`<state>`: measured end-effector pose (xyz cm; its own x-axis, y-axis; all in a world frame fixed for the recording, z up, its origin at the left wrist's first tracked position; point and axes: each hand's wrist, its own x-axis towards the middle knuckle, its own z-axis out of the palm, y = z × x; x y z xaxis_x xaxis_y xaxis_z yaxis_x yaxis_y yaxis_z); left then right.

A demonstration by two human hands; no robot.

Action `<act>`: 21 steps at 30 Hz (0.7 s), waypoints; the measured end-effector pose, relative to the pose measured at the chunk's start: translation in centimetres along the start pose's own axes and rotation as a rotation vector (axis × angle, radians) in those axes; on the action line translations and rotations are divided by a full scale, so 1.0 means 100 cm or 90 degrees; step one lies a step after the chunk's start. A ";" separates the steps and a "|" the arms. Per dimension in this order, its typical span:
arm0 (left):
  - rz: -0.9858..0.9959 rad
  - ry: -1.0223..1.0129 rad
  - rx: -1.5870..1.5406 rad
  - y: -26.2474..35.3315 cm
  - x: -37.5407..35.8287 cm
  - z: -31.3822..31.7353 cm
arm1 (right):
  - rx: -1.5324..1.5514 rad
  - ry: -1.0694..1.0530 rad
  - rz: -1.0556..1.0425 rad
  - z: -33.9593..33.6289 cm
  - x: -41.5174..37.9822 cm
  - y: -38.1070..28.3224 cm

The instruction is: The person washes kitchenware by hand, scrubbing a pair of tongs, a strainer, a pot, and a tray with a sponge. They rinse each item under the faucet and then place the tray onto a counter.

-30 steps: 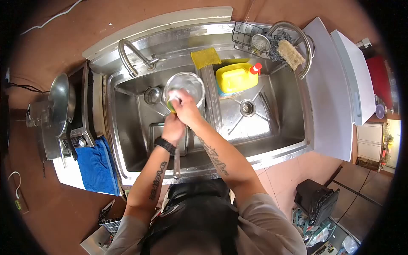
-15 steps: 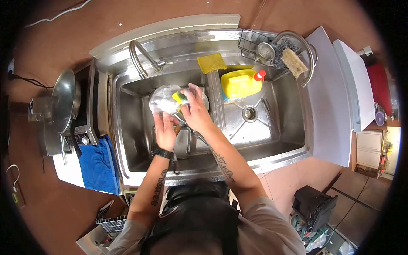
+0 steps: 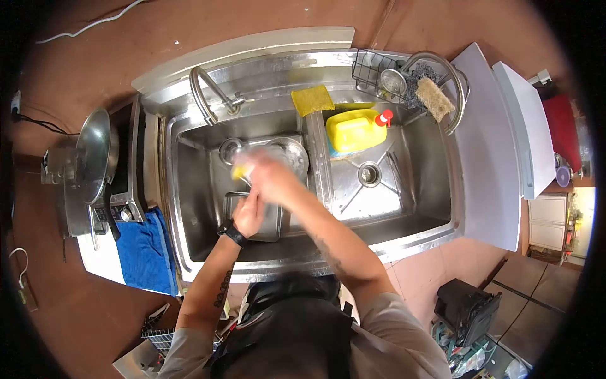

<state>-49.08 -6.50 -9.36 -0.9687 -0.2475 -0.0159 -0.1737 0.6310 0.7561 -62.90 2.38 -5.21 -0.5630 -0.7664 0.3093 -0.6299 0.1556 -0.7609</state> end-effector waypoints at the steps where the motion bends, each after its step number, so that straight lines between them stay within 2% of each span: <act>1: 0.104 -0.034 0.062 -0.007 -0.001 0.003 | -0.020 -0.028 -0.159 0.005 -0.005 -0.011; 2: 0.096 -0.021 0.097 -0.012 -0.005 0.009 | -0.082 -0.066 -0.138 0.000 -0.001 -0.003; 3: 0.098 -0.025 0.096 -0.002 -0.009 0.006 | -0.120 -0.246 0.085 -0.022 0.014 0.006; 5: 0.052 -0.075 0.037 0.031 -0.012 -0.014 | -0.219 -0.314 0.293 -0.040 0.032 0.053; 6: 0.009 -0.127 0.089 0.035 -0.014 -0.019 | -0.218 -0.311 0.295 -0.047 0.030 0.054; 7: 0.004 -0.132 0.089 0.037 -0.016 -0.024 | -0.156 -0.237 0.279 -0.051 0.026 0.054; 8: -0.027 -0.038 0.036 0.039 -0.012 -0.027 | -0.097 -0.164 0.260 -0.053 0.026 0.054; 9: -0.061 0.052 -0.015 0.040 -0.011 -0.029 | -0.093 -0.168 0.263 -0.051 0.019 0.055; 10: -0.059 0.105 -0.122 0.042 -0.007 -0.028 | -0.087 -0.114 0.186 -0.046 0.011 0.054; 11: -0.057 0.108 -0.119 0.038 -0.005 -0.024 | -0.084 -0.057 0.100 -0.043 0.008 0.053; 13: -0.268 -0.023 -0.528 0.028 -0.005 -0.010 | -0.041 -0.164 0.143 -0.030 -0.011 0.031; 14: -0.355 0.004 -0.511 0.037 -0.004 -0.008 | -0.065 -0.119 0.025 -0.016 -0.027 0.023; 15: -0.353 0.004 -0.511 0.031 -0.006 -0.007 | -0.175 -0.084 -0.107 -0.004 -0.041 0.017; 17: -0.074 0.015 -0.315 0.016 -0.013 0.003 | -0.242 -0.071 -0.188 -0.019 -0.035 -0.015; 18: -0.202 -0.012 -0.318 0.045 -0.010 -0.009 | -0.177 -0.071 -0.097 -0.011 -0.035 0.006; 19: -0.205 -0.019 -0.318 0.047 -0.014 -0.008 | -0.017 -0.137 0.134 -0.018 -0.017 0.018; 20: -0.186 -0.020 -0.273 0.048 -0.018 -0.008 | 0.119 -0.144 0.376 -0.024 0.002 0.030; 21: -0.162 -0.017 -0.226 0.048 -0.016 -0.010 | 0.119 -0.141 0.371 -0.020 0.001 0.028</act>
<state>-48.22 -3.82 -5.08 -0.9078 -0.3407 -0.2444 -0.3405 0.2588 0.9039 -65.79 3.93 -6.17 -0.6487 -0.7019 -0.2942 -0.1389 0.4893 -0.8610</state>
